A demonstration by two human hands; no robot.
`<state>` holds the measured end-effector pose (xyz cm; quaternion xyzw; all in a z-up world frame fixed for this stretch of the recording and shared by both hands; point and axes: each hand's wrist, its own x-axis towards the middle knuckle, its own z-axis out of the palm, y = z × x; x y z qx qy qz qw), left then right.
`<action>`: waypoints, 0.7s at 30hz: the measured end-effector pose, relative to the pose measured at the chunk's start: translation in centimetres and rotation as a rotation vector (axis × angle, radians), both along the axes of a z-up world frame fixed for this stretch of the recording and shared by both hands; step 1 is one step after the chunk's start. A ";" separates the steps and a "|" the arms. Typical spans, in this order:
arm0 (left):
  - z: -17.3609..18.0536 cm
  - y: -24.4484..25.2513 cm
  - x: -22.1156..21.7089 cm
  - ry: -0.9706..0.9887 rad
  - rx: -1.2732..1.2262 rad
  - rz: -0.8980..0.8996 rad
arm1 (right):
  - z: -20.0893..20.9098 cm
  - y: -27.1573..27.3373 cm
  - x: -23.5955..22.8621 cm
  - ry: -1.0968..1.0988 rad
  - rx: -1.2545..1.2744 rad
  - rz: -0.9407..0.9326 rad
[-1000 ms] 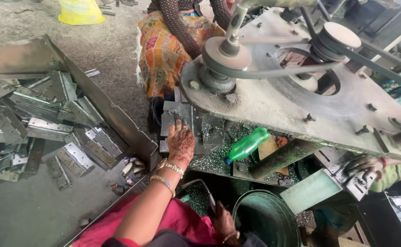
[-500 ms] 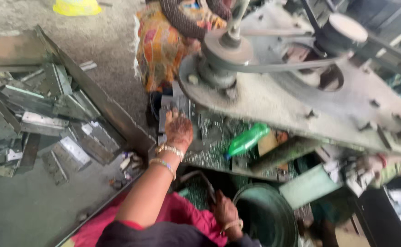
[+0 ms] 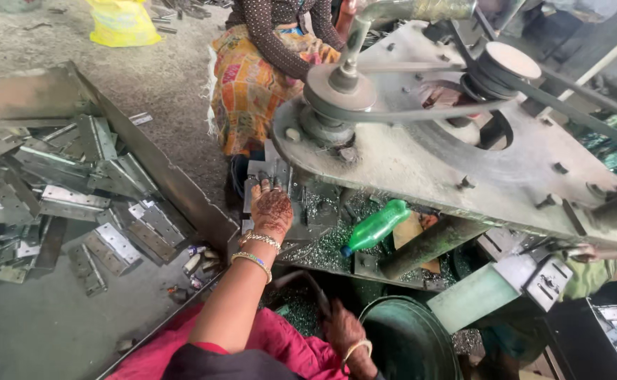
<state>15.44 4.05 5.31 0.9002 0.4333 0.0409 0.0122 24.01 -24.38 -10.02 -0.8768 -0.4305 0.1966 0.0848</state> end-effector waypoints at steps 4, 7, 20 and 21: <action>-1.8 -5.0 -4.0 -0.277 0.241 -0.117 | 10.4 3.2 -0.6 -0.078 0.385 -0.007; -3.3 -8.4 -8.0 -0.313 0.400 -0.317 | 15.6 3.8 -2.8 -0.025 0.430 -0.016; 3.5 -7.9 1.9 -0.136 -0.024 0.043 | 17.7 4.0 -3.6 0.070 0.461 -0.108; 2.9 -7.5 0.7 -0.250 -0.046 0.102 | 17.7 4.1 -3.2 0.085 0.450 -0.118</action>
